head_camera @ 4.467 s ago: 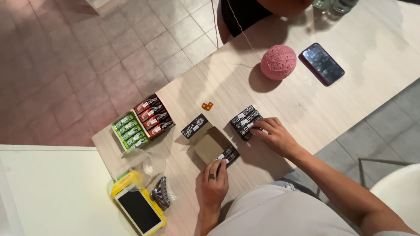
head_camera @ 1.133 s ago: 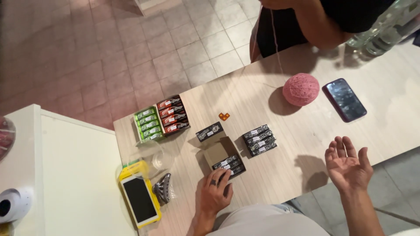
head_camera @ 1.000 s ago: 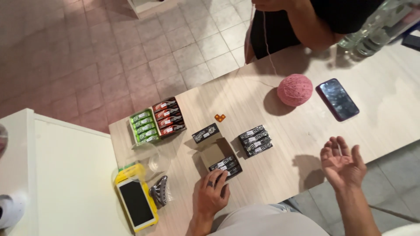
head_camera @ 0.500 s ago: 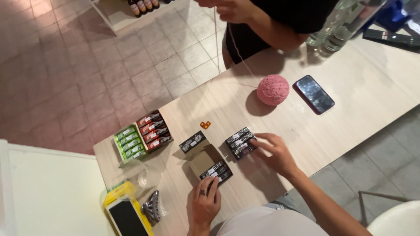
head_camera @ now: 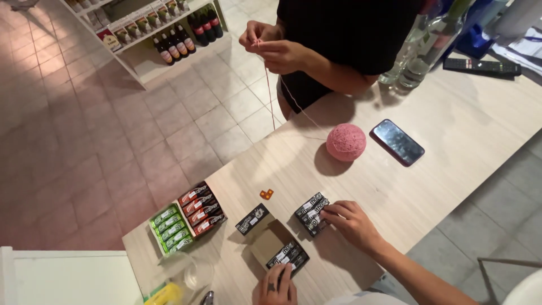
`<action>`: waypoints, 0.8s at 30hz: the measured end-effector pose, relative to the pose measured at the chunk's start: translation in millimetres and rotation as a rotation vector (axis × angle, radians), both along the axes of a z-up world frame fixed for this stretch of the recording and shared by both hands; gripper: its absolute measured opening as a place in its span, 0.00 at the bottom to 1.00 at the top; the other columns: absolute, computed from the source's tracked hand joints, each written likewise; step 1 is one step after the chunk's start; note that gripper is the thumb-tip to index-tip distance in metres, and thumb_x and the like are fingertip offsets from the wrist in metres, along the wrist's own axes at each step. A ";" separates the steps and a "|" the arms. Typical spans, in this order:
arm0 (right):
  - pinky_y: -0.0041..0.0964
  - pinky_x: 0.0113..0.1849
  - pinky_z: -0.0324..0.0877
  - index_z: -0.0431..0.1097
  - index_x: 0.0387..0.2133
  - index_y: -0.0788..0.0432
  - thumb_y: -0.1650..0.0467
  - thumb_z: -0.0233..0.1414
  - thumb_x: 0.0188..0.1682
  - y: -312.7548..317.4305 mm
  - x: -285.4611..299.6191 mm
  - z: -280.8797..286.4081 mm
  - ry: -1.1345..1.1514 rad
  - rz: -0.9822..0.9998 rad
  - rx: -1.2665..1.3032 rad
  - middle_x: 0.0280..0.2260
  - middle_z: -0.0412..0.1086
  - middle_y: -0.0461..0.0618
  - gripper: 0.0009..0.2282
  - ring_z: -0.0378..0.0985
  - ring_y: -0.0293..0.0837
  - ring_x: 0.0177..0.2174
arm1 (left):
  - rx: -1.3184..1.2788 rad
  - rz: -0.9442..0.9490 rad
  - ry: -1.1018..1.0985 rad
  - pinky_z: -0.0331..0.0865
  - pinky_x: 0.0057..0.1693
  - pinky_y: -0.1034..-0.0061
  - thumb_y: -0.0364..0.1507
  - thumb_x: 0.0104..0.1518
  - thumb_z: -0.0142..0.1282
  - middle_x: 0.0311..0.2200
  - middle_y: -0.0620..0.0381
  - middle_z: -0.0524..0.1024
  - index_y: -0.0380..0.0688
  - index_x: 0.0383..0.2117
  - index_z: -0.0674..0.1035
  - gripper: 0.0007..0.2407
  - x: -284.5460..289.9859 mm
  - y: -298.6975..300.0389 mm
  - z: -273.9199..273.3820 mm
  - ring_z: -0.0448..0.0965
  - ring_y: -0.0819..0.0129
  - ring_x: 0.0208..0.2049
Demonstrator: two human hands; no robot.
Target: Packing and organizing small retail packages into display boxes on a counter.
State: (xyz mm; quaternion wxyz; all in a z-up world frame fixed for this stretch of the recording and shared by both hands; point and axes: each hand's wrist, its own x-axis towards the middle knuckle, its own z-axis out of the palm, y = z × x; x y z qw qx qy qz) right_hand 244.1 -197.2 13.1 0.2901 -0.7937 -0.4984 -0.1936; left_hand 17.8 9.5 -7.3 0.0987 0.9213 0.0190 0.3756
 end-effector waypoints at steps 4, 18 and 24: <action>0.47 0.44 0.69 0.75 0.46 0.54 0.69 0.57 0.51 -2.3 6.0 -16.6 0.016 0.015 -0.046 0.45 0.75 0.49 0.10 0.75 0.51 0.43 | -0.039 -0.053 -0.080 0.77 0.47 0.68 0.26 0.60 0.45 0.40 0.56 0.80 0.46 0.41 0.84 0.12 3.2 -1.1 -0.5 0.82 0.60 0.39; 0.44 0.44 0.63 0.76 0.44 0.52 0.70 0.53 0.53 0.3 7.6 -0.7 0.078 0.020 -0.113 0.44 0.75 0.45 0.08 0.72 0.49 0.43 | -0.097 -0.050 0.036 0.78 0.45 0.67 0.25 0.60 0.50 0.41 0.55 0.81 0.45 0.41 0.84 0.10 -3.0 -3.0 31.2 0.82 0.60 0.41; 0.45 0.44 0.62 0.76 0.44 0.53 0.70 0.55 0.52 -1.3 3.7 5.6 0.073 0.022 -0.123 0.44 0.74 0.45 0.09 0.71 0.49 0.43 | 0.008 -0.046 0.056 0.77 0.44 0.69 0.27 0.60 0.50 0.42 0.57 0.81 0.46 0.42 0.84 0.10 -3.4 -0.6 46.8 0.82 0.63 0.42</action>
